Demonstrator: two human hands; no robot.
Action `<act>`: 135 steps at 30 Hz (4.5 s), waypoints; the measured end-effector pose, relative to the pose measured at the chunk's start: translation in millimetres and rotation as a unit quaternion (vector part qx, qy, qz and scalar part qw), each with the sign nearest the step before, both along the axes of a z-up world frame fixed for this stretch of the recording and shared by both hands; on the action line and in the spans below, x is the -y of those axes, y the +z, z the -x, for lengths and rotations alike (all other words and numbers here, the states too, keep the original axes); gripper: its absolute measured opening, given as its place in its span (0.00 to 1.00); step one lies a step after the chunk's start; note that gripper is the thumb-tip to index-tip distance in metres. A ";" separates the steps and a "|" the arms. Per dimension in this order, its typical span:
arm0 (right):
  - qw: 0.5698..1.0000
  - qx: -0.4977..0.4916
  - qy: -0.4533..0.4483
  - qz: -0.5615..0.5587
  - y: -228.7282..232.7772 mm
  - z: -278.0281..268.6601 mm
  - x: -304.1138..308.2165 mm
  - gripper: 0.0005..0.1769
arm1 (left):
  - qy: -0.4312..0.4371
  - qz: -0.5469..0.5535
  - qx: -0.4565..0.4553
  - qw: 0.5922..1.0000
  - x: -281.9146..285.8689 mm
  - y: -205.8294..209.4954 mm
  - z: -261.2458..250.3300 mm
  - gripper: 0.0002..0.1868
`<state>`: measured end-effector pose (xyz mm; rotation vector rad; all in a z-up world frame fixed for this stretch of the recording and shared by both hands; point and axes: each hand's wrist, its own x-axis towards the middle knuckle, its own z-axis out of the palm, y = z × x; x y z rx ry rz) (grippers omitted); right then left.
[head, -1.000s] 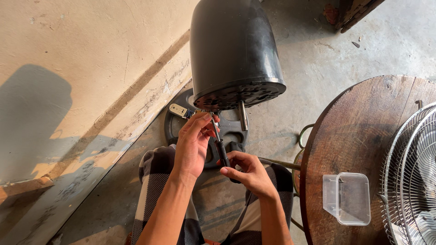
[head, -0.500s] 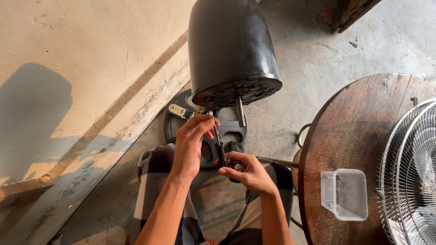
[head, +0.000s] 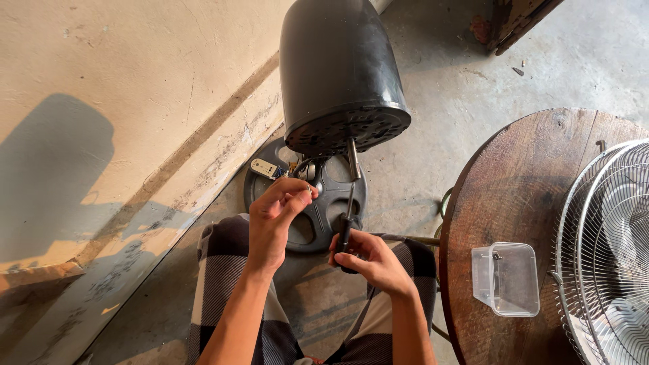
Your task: The person uses a screwdriver to remove screws from the rear housing of a standing electric fan. They detach the rear plastic cover and the motor housing, placing the removed parts on a nearby table.
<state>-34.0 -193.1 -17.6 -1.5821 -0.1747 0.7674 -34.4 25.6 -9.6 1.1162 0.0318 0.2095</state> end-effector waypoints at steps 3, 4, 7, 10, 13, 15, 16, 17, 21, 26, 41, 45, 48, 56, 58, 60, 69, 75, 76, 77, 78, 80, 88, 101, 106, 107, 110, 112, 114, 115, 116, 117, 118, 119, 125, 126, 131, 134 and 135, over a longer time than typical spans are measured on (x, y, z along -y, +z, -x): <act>0.996 -0.020 -0.058 -0.061 -6.8 19.4 1.2 0.12 | -0.005 -0.012 0.020 1.000 2.8 1.6 12.1 0.05; 0.993 -0.023 -0.075 -0.085 -8.1 25.0 1.7 0.12 | -0.007 -0.041 0.022 0.999 3.5 2.7 16.9 0.04; 0.978 -0.039 -0.132 -0.157 -7.9 41.6 2.5 0.10 | -0.010 -0.111 0.038 0.993 7.1 8.7 32.3 0.03; 0.953 -0.062 -0.182 -0.234 -2.0 55.2 1.0 0.06 | -0.013 -0.157 0.067 0.985 11.8 18.8 47.9 0.02; 0.932 -0.069 -0.198 -0.294 10.9 65.2 -0.3 0.05 | -0.018 -0.219 0.082 0.972 16.0 32.3 60.4 0.01; 0.926 -0.064 -0.217 -0.301 21.0 71.8 -1.5 0.05 | -0.019 -0.272 0.091 0.958 17.8 41.5 69.1 0.01; 0.927 -0.059 -0.211 -0.306 26.4 74.5 -1.3 0.05 | -0.011 -0.284 0.104 0.953 18.4 46.0 74.2 0.01; 0.927 -0.053 -0.206 -0.310 31.8 76.4 -0.7 0.06 | -0.004 -0.296 0.116 0.948 18.8 50.6 79.7 0.02; 0.916 -0.036 -0.214 -0.339 48.3 85.3 -1.7 0.08 | 0.015 -0.337 0.156 0.928 21.2 67.8 95.2 0.04; 0.949 0.047 -0.218 -0.224 52.8 98.4 -2.3 0.09 | 0.043 -0.397 0.190 0.897 23.1 85.9 113.4 0.09; 0.946 0.114 -0.281 -0.117 74.5 139.0 5.0 0.05 | 0.091 -0.580 0.264 0.765 30.6 120.4 145.5 0.14; 0.940 0.079 -0.299 -0.144 81.0 147.1 6.0 0.05 | 0.099 -0.572 0.275 0.766 33.6 125.4 152.3 0.13; 0.937 0.071 -0.291 -0.180 79.8 154.3 6.5 0.06 | 0.104 -0.544 0.286 0.782 33.1 128.3 158.8 0.12; 0.908 -0.052 -0.257 -0.328 69.0 171.3 10.3 0.09 | 0.094 -0.437 0.309 0.840 37.0 125.3 171.1 0.12; 0.899 -0.076 -0.258 -0.346 68.3 174.0 9.6 0.09 | 0.089 -0.417 0.303 0.852 38.8 123.1 172.5 0.12; 0.891 -0.095 -0.260 -0.359 68.5 175.4 8.7 0.09 | 0.085 -0.403 0.294 0.863 40.6 121.5 173.1 0.12; 0.886 -0.103 -0.268 -0.365 69.0 177.1 10.6 0.09 | 0.074 -0.380 0.290 0.875 47.3 117.9 169.9 0.12; 0.883 -0.097 -0.282 -0.362 68.5 177.6 17.7 0.09 | 0.064 -0.389 0.274 0.877 55.9 114.2 166.0 0.11; 0.884 -0.091 -0.281 -0.362 68.2 177.5 19.3 0.09 | 0.061 -0.390 0.275 0.877 57.4 113.6 164.7 0.11; 0.885 -0.086 -0.280 -0.362 67.8 177.1 21.0 0.09 | 0.059 -0.391 0.276 0.876 59.2 113.0 163.1 0.11; 0.886 -0.080 -0.280 -0.361 68.0 176.8 23.1 0.09 | 0.056 -0.391 0.276 0.876 61.1 112.9 161.4 0.11; 0.885 -0.074 -0.282 -0.362 67.5 175.8 27.9 0.09 | 0.050 -0.388 0.289 0.874 65.5 112.4 158.5 0.12; 0.877 -0.023 -0.337 -0.341 66.2 173.7 48.6 0.08 | 0.016 -0.381 0.288 0.878 88.7 107.3 142.9 0.13; 0.848 0.051 -0.458 -0.261 58.4 161.3 86.0 0.07 | -0.045 -0.372 0.286 0.882 135.3 89.4 111.4 0.11; 0.826 0.060 -0.521 -0.208 58.0 154.1 100.0 0.07 | -0.069 -0.378 0.269 0.883 149.9 82.9 101.1 0.09; 0.819 0.061 -0.535 -0.196 59.0 152.8 102.0 0.08 | -0.071 -0.381 0.266 0.883 152.4 82.1 98.6 0.09; 0.804 0.078 -0.569 -0.155 60.8 147.2 108.1 0.09 | -0.084 -0.390 0.254 0.881 159.8 79.5 91.5 0.08; 0.792 0.091 -0.589 -0.132 61.4 143.5 112.4 0.09 | -0.093 -0.391 0.249 0.881 165.1 77.6 86.9 0.08; 0.778 0.100 -0.609 -0.115 61.8 140.0 116.3 0.10 | -0.101 -0.387 0.248 0.882 170.3 76.2 82.5 0.07; 0.774 0.098 -0.616 -0.108 62.1 138.4 118.6 0.10 | -0.108 -0.388 0.245 0.882 172.8 75.8 80.4 0.07; 0.770 0.095 -0.623 -0.100 62.2 136.3 121.3 0.10 | -0.115 -0.390 0.243 0.881 175.7 75.4 77.9 0.07; 0.765 0.093 -0.631 -0.092 62.0 134.4 124.0 0.10 | -0.121 -0.392 0.240 0.880 178.5 74.9 75.4 0.07; 0.763 0.100 -0.633 -0.084 61.5 132.9 126.4 0.10 | -0.125 -0.394 0.239 0.879 181.0 74.3 73.1 0.07; 0.760 0.108 -0.636 -0.075 60.8 131.3 128.5 0.10 | -0.129 -0.397 0.238 0.877 183.1 73.7 71.0 0.08; 0.744 0.123 -0.656 -0.016 56.4 121.7 139.7 0.11 | -0.148 -0.403 0.234 0.872 198.6 68.4 58.0 0.07; 0.744 0.117 -0.658 -0.005 56.1 121.0 140.7 0.11 | -0.151 -0.405 0.233 0.871 200.8 67.2 56.5 0.07; 0.747 0.136 -0.648 0.062 55.6 113.0 143.5 0.10 | -0.154 -0.398 0.235 0.873 211.6 60.8 49.2 0.07; 0.750 0.118 -0.646 0.079 56.3 108.2 143.9 0.11 | -0.156 -0.395 0.224 0.877 216.7 59.3 46.6 0.06; 0.751 0.105 -0.647 0.081 56.6 106.5 144.1 0.12 | -0.156 -0.394 0.220 0.879 218.0 58.9 45.5 0.06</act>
